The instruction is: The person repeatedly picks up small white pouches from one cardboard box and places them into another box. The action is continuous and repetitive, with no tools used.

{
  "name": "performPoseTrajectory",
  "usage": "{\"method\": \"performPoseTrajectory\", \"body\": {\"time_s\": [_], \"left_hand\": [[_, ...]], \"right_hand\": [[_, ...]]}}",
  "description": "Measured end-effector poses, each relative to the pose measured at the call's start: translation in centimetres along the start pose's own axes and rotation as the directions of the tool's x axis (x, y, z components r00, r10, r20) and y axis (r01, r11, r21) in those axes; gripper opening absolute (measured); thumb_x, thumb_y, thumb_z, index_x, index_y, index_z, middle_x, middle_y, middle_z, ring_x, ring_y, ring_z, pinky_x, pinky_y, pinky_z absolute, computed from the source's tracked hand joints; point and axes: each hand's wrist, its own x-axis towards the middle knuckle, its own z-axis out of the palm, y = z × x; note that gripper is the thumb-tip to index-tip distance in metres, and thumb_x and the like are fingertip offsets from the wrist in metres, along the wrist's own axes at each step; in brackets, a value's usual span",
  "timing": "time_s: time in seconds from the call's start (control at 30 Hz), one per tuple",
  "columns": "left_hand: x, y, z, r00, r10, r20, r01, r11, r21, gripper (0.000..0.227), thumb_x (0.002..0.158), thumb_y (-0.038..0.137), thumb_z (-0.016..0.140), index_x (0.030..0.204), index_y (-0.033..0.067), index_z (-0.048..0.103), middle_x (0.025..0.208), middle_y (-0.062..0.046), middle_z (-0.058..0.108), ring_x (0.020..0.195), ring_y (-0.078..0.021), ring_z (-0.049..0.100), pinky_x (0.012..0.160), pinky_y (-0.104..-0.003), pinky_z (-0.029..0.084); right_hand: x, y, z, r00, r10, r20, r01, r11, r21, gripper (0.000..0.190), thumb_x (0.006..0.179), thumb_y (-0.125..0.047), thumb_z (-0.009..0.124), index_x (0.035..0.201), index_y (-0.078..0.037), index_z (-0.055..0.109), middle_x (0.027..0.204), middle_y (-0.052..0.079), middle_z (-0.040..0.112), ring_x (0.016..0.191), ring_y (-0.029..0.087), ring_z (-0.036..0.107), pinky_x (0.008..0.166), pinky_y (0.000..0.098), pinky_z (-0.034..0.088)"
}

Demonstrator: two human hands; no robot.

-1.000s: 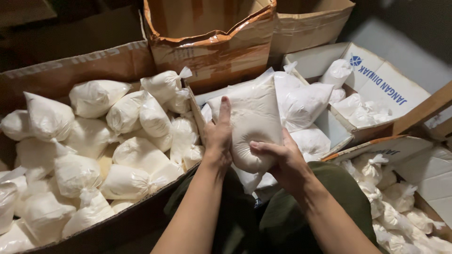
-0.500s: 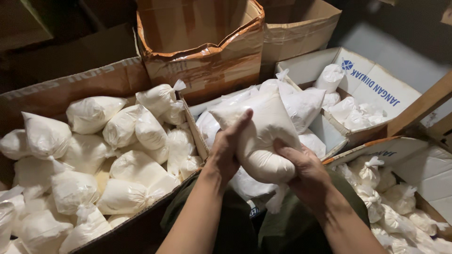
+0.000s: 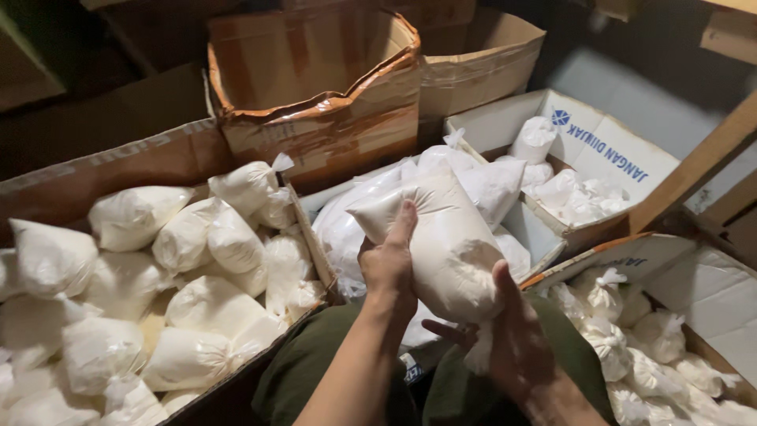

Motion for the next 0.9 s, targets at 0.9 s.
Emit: {"method": "performPoseTrajectory", "body": {"time_s": [0.9], "left_hand": [[-0.1, -15.2, 12.8, 0.956, -0.291, -0.027, 0.284, 0.905, 0.315, 0.080, 0.090, 0.070, 0.054, 0.097, -0.0088, 0.066, 0.088, -0.013, 0.071, 0.073, -0.0214, 0.063, 0.066, -0.040, 0.055]], "right_hand": [[-1.9, -8.9, -9.5, 0.737, -0.441, -0.512, 0.374, 0.897, -0.234, 0.066, 0.074, -0.009, 0.075, 0.136, -0.017, 0.055, 0.115, 0.005, 0.066, 0.103, 0.022, 0.066, 0.083, 0.0408, 0.059]]}}
